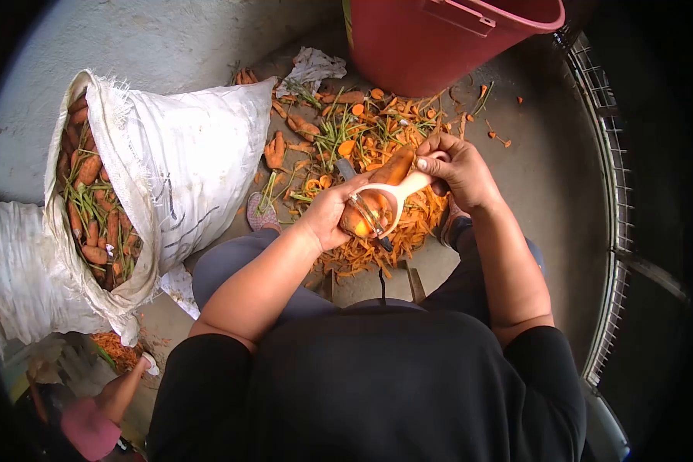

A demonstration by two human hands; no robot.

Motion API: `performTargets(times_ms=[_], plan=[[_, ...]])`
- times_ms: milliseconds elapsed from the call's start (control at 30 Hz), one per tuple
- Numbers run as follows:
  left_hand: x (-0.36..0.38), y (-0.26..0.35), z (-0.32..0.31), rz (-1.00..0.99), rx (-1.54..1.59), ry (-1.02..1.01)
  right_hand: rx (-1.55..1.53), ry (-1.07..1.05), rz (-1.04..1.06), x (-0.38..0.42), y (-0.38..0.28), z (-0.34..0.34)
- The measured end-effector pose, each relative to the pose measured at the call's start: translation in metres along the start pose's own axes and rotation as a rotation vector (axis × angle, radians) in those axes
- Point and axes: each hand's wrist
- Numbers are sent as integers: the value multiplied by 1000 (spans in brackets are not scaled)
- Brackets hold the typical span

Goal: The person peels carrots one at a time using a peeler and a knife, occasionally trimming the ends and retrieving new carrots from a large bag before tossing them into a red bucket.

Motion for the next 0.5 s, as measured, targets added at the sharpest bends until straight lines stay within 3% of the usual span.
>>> performTargets(times_ms=[133, 200, 300, 367, 433, 500], plan=[[16, -11, -6, 12, 55, 7, 3, 93, -17, 14, 4, 1], [24, -12, -3, 34, 125, -87, 2, 231, 106, 18, 9, -10], [19, -20, -10, 73, 207, 218, 181, 269, 247, 20, 19, -33], [20, -23, -2, 76, 93, 97, 492, 338, 407, 15, 21, -40], [19, -27, 7, 90, -19, -27, 548, 515, 354, -10, 28, -11], [17, -27, 1, 121, -49, -16, 582, 764, 360, -37, 27, 47]])
Point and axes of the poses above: each hand's wrist, its own x-axis away from the middle knuckle, its own z-axis out of the back of the hand, y = z × x, and after that the axes turned 8 degrees about -x, right-handed
